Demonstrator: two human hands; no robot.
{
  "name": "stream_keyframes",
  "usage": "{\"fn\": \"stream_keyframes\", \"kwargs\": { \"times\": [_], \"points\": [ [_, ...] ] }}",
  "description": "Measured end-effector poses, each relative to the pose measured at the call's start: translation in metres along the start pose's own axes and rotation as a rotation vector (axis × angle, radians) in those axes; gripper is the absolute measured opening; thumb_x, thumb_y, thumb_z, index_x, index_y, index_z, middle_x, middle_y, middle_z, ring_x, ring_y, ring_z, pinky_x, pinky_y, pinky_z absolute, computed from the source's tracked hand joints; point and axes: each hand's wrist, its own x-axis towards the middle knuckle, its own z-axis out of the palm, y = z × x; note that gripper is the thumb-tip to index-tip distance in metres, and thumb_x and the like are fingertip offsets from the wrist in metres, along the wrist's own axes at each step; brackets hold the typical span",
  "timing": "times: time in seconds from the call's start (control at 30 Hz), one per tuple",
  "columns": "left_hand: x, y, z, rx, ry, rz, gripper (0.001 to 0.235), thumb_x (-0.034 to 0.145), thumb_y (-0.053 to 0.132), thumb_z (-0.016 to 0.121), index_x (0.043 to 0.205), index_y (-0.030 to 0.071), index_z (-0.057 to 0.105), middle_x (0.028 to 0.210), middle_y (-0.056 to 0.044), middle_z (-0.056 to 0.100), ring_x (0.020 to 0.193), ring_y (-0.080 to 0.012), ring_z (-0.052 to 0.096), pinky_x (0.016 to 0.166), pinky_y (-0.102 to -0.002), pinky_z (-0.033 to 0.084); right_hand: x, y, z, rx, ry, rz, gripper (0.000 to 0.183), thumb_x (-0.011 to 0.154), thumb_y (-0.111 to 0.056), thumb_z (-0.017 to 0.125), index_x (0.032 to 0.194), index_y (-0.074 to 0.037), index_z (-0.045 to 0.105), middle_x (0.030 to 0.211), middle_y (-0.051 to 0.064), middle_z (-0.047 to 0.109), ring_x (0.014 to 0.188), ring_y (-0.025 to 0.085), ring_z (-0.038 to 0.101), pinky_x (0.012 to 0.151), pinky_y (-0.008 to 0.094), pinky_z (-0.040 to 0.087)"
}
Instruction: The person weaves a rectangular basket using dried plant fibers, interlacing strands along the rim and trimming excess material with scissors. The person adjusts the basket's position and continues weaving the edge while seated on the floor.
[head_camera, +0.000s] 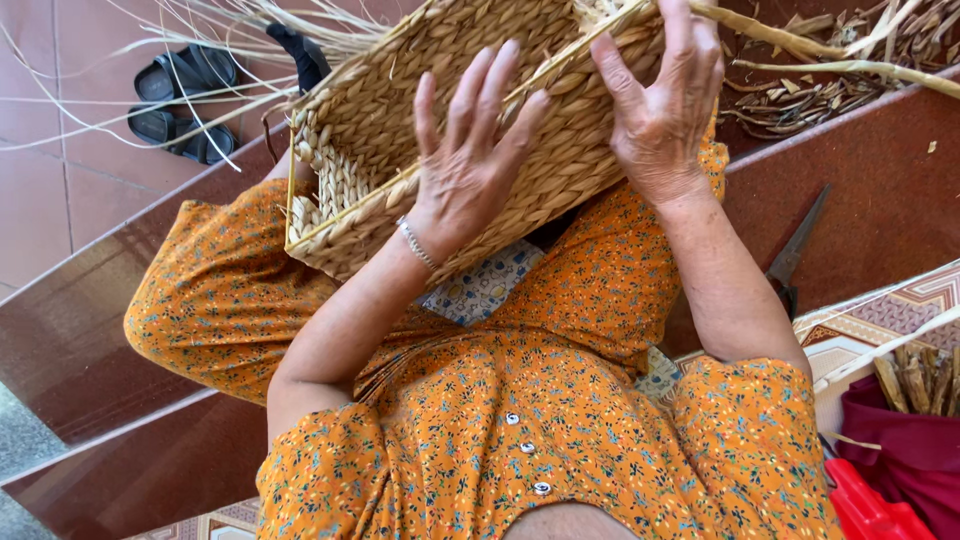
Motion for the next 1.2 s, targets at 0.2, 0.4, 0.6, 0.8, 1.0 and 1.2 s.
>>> {"fn": "stream_keyframes", "kwargs": {
  "times": [0.2,0.4,0.6,0.8,1.0,1.2],
  "points": [
    [-0.018,-0.01,-0.028,-0.159,0.038,-0.217,0.049,0.097,0.016,0.077,0.141,0.011,0.057,0.131,-0.007,0.053,0.125,-0.0304,0.048,0.113,-0.05,0.03,0.005,-0.033,-0.012,0.044,0.099,-0.028,0.054,0.103,-0.008,0.074,0.151,-0.03,0.062,0.156,0.016,0.042,0.138,0.034,0.042,0.116,0.052,0.036],
    [-0.01,0.001,-0.021,-0.235,0.121,-0.245,0.044,0.101,0.01,0.074,0.141,0.01,0.056,0.126,-0.006,0.057,0.122,-0.026,0.052,0.112,-0.046,0.034,0.013,-0.059,-0.022,0.233,-0.042,-0.02,0.057,0.092,0.004,0.071,0.144,-0.019,0.066,0.152,0.007,0.05,0.132,0.032,0.044,0.111,0.045,0.038],
    [-0.013,0.008,-0.013,-0.346,0.093,-0.3,0.05,0.102,0.004,0.069,0.149,0.005,0.052,0.134,-0.008,0.057,0.126,-0.0272,0.053,0.112,-0.04,0.038,0.012,-0.061,-0.019,0.272,-0.07,0.022,0.06,0.093,0.004,0.07,0.146,-0.022,0.064,0.15,0.006,0.048,0.13,0.03,0.044,0.119,0.055,0.033],
    [-0.018,0.003,-0.01,-0.16,0.024,-0.116,0.057,0.096,0.002,0.065,0.151,0.007,0.051,0.137,-0.004,0.055,0.127,-0.0224,0.053,0.11,-0.042,0.035,0.004,-0.056,-0.011,0.202,-0.122,0.005,0.053,0.101,-0.001,0.069,0.147,-0.027,0.063,0.144,0.005,0.047,0.134,0.029,0.043,0.124,0.066,0.019],
    [-0.026,0.009,0.009,0.03,-0.113,-0.069,0.059,0.1,0.01,0.06,0.156,-0.003,0.043,0.146,-0.016,0.048,0.136,-0.031,0.047,0.112,-0.046,0.038,0.006,-0.055,0.0,0.121,-0.094,-0.053,0.046,0.105,-0.007,0.07,0.146,-0.027,0.064,0.145,0.005,0.047,0.132,0.029,0.042,0.124,0.069,0.015],
    [-0.04,0.015,0.011,0.084,-0.184,-0.082,0.056,0.105,0.009,0.055,0.157,-0.008,0.042,0.161,-0.019,0.039,0.15,-0.0327,0.038,0.128,-0.045,0.029,0.01,-0.062,0.008,0.075,-0.083,-0.056,0.041,0.103,-0.009,0.066,0.142,-0.021,0.063,0.14,0.008,0.046,0.131,0.03,0.043,0.121,0.072,0.015]
  ]
}}
